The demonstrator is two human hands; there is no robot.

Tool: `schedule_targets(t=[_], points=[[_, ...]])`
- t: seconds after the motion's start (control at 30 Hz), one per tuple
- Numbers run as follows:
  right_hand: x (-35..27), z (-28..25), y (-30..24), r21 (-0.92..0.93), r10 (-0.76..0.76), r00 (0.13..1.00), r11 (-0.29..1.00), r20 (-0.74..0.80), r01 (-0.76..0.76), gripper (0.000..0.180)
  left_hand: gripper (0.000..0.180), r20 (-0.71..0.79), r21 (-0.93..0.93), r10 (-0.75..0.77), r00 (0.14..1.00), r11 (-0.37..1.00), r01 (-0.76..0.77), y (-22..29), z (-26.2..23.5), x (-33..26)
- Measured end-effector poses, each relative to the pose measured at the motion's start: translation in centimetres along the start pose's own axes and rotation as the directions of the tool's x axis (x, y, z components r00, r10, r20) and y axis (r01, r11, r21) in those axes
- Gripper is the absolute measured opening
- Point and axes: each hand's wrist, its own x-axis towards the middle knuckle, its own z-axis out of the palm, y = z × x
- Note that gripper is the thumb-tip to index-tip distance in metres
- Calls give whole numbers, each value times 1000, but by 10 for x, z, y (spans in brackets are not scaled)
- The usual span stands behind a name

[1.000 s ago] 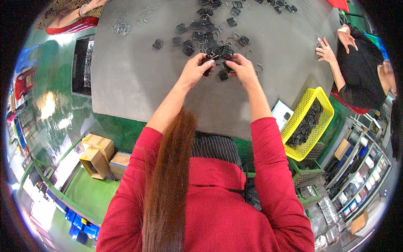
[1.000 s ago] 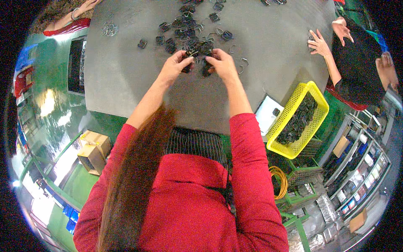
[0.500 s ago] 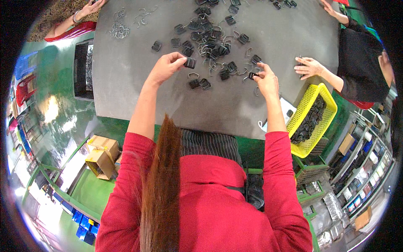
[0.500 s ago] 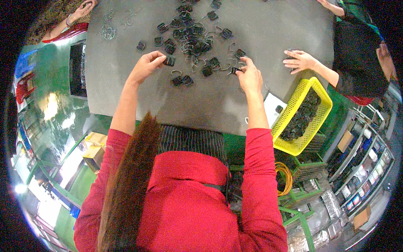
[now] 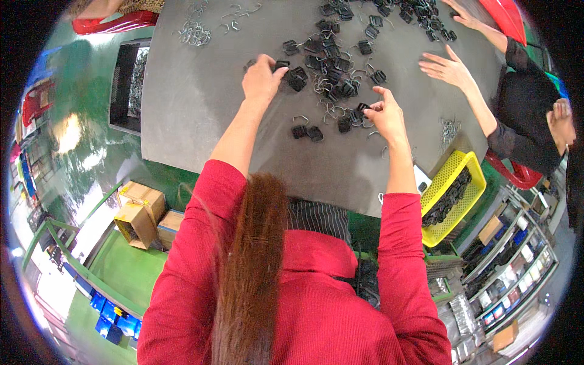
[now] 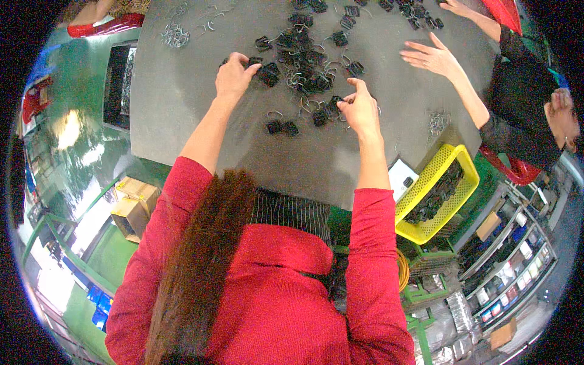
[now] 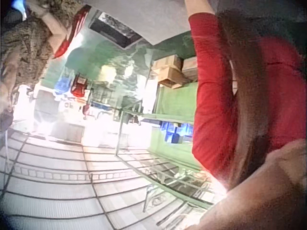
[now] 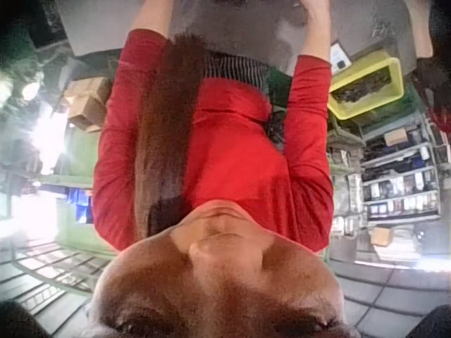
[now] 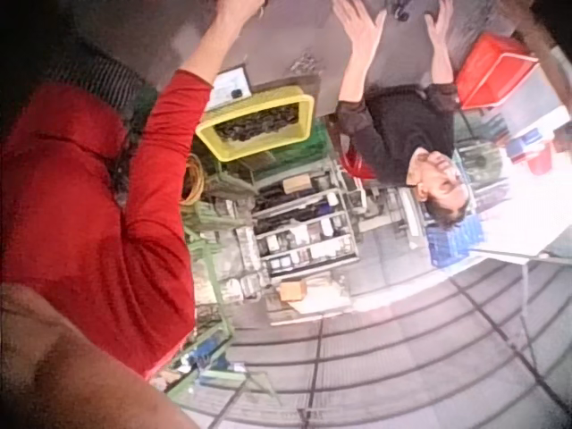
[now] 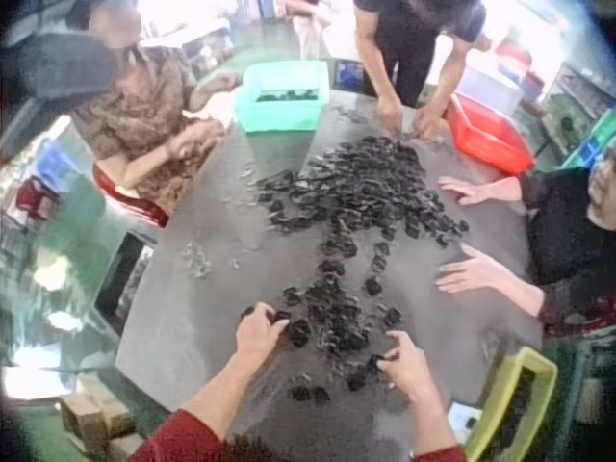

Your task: The person assembles small black plastic buckles with metal hooks by hand at a workbench. They pick up the components, connect them, and place the finished assemblies into a yellow basket.

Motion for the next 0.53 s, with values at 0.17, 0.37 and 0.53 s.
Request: schedule_targets(t=[0.17, 0.37, 0.53], points=[[3, -12, -11, 16, 60, 994, 998, 86, -62, 31, 28, 570, -603, 137, 810, 740, 299, -9, -27, 5], [10, -4, 0, 343, -209, 974, 911, -91, 228, 24, 19, 622, -776, 127, 773, 235, 586, -22, -54, 12], [6, -3, -17, 946, -414, 866, 273, 279, -174, 30, 45, 322, -243, 14, 947, 968, 68, 6, -16, 14]])
